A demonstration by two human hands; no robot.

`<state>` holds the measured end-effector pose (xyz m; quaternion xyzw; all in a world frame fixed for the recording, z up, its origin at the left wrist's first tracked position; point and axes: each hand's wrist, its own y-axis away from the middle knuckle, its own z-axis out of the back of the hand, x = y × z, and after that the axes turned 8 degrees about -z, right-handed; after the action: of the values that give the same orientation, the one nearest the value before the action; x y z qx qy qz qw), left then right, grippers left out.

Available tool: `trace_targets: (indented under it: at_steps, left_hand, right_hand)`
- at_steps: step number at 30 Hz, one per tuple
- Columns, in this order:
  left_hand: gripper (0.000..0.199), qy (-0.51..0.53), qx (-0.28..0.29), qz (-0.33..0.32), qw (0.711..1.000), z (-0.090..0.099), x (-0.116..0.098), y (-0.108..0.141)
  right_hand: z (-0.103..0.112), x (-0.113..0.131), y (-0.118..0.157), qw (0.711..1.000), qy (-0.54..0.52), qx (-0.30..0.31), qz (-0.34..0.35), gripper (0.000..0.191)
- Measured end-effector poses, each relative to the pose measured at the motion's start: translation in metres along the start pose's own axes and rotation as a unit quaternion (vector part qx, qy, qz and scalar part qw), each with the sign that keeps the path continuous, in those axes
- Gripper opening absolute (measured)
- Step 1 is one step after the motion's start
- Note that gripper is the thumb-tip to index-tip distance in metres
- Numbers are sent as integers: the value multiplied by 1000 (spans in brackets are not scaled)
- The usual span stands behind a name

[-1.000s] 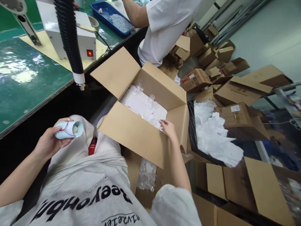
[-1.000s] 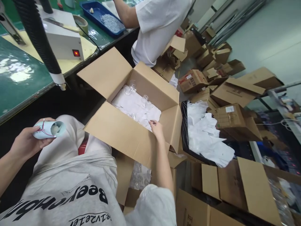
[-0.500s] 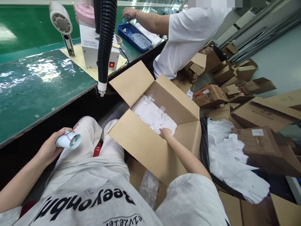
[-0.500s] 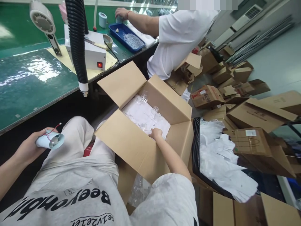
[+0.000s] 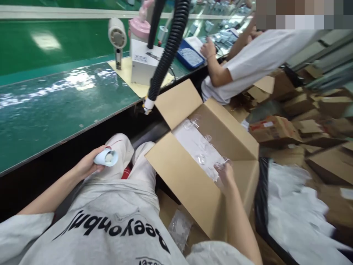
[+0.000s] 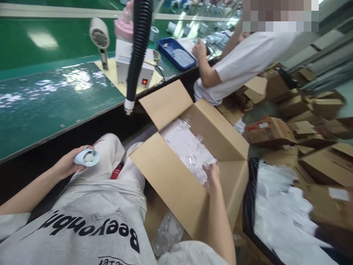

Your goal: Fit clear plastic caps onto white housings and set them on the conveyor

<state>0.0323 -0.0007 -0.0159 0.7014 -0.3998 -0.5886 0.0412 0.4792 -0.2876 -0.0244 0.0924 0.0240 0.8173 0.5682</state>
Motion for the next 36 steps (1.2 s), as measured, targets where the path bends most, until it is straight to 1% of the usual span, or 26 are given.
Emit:
trace_targets:
  at_steps: [1, 3, 5, 7, 8, 9, 10, 11, 12, 13, 14, 15, 16, 18, 19, 21, 22, 23, 24, 25, 27, 28, 30, 33, 35, 36]
  left_hand:
    - [34, -1, 8, 0, 1000, -3, 2, -1]
    - [36, -8, 22, -22, 999, -8, 6, -4]
    - [37, -18, 28, -30, 999, -12, 9, -7]
    - [37, -33, 45, -25, 998, -13, 11, -8]
    - [37, -44, 57, -25, 997, -13, 11, -7]
    - [35, -58, 71, -27, 995, -12, 10, -6]
    - [34, -73, 84, -32, 993, -11, 9, -4]
    - [31, -89, 96, -40, 991, -9, 7, -2]
    - [29, -105, 105, -50, 988, -8, 4, 0]
    - [26, -122, 111, -64, 984, -6, 1, 3]
    - [23, -137, 115, -78, 981, -4, -2, 5]
    - [20, -146, 114, -92, 978, -2, -5, 7]
    - [17, -160, 112, -113, 974, 0, -7, 9]
    - [13, -217, 112, -180, 953, 3, -10, 14]
    - [13, -256, 115, -220, 934, 5, -10, 16]
    - [18, -325, 120, -297, 890, 8, -9, 18]
    - [21, -341, 118, -323, 875, 10, -8, 19]
    - [22, -340, 112, -337, 871, 11, -6, 19]
    - [25, -332, 105, -343, 872, 13, -4, 18]
    - [32, -322, 97, -345, 876, 15, -3, 17]
    - [52, -314, 88, -347, 879, 19, 1, 14]
    - [59, -317, 89, -351, 876, 22, 3, 12]
    - [63, -331, 108, -369, 862, 29, 7, 7]
    - [62, -352, 160, -387, 837, 37, 11, 4]
    - [64, -350, 204, -377, 833, 39, 12, 5]
    - [65, -342, 222, -367, 836, 38, 11, 6]
  right_hand:
    - [1, 14, 5, 997, -63, 10, 40, 35]
    - [-1, 49, 25, 975, -175, 49, 130, 40]
    - [-6, 90, 60, 937, -250, 99, 224, 43]
    - [-14, 132, 104, 894, -271, 141, 328, 36]
    - [-17, 152, 127, 862, -257, 136, 416, 37]
    - [-21, 171, 147, 828, -230, 115, 499, 40]
    - [-24, 189, 165, 803, -210, 81, 552, 41]
    - [-27, 205, 178, 787, -187, 41, 587, 42]
    - [-30, 218, 188, 782, -166, 6, 601, 43]
    - [-33, 230, 195, 785, -147, -20, 602, 43]
    - [-36, 239, 198, 792, -128, -31, 596, 44]
    - [-38, 246, 198, 801, -110, -25, 588, 44]
    - [-40, 252, 197, 808, -95, -1, 581, 43]
    - [-44, 259, 191, 812, -85, 91, 570, 35]
    - [-46, 262, 188, 806, -94, 149, 565, 28]
    - [-47, 265, 183, 779, -138, 263, 552, 11]
    - [-48, 267, 181, 765, -171, 306, 540, 5]
    - [-47, 268, 181, 757, -205, 338, 521, 7]
    - [-46, 269, 181, 754, -237, 358, 497, 12]
    - [-45, 269, 182, 757, -263, 366, 474, 17]
    - [-42, 270, 185, 772, -300, 355, 435, 25]
    - [-41, 270, 187, 778, -312, 345, 421, 27]
    - [-39, 269, 188, 782, -337, 338, 401, 28]
    - [-39, 269, 185, 769, -378, 364, 365, 28]
    - [-40, 270, 182, 756, -412, 384, 333, 29]
    - [-41, 270, 180, 749, -433, 391, 314, 30]
